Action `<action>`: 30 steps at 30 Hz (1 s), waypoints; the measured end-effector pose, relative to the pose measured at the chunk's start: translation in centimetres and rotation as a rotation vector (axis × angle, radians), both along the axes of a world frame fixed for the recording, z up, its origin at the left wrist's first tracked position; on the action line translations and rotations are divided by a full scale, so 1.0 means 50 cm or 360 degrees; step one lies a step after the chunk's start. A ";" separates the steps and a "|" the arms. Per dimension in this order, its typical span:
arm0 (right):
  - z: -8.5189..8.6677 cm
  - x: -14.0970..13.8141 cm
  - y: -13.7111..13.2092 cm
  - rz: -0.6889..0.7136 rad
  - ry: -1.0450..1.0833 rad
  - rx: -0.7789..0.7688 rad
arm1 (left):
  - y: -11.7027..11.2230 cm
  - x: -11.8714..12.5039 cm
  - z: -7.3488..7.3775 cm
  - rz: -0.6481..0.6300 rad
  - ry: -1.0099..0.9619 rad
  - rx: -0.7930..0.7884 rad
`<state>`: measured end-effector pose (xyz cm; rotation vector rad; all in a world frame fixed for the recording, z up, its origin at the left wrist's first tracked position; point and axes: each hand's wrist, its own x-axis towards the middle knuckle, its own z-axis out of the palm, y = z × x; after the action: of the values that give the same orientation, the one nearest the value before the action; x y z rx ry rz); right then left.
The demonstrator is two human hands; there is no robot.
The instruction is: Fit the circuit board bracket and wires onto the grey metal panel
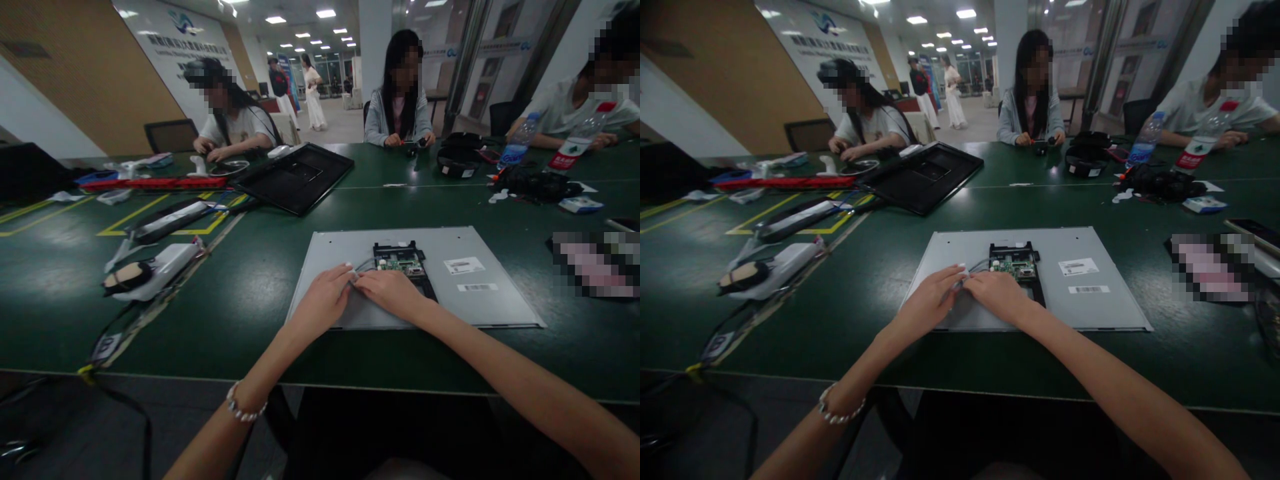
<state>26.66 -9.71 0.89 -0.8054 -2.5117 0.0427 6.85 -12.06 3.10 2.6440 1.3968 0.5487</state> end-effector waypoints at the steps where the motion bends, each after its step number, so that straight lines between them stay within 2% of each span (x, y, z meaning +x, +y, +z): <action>1: 0.001 -0.001 -0.001 -0.0017 -0.0016 -0.0010 | -0.002 0.004 -0.005 -0.0015 0.0021 -0.0015; 7: 0.009 -0.007 -0.012 -0.0051 -0.0171 -0.0002 | -0.003 0.021 -0.022 0.0031 0.0046 -0.0102; 14: 0.027 -0.005 -0.060 0.0057 -0.0290 0.0086 | 0.009 0.044 -0.012 0.0286 0.0135 -0.0164; 23: 0.016 0.024 -0.120 0.0015 -0.0276 -0.0123 | 0.008 0.051 -0.005 0.0407 0.0268 -0.0100; 27: 0.031 0.038 -0.146 -0.0026 -0.0257 -0.0262 | 0.003 0.060 -0.004 0.0422 0.0324 -0.0051; 30: 0.049 0.069 -0.161 -0.0018 -0.0153 -0.0418 | -0.002 0.065 -0.002 0.0426 0.0322 -0.0060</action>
<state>30.11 -17.78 3.33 -0.9446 -2.6266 0.3442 10.07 -12.16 3.00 2.5583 1.8160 0.2779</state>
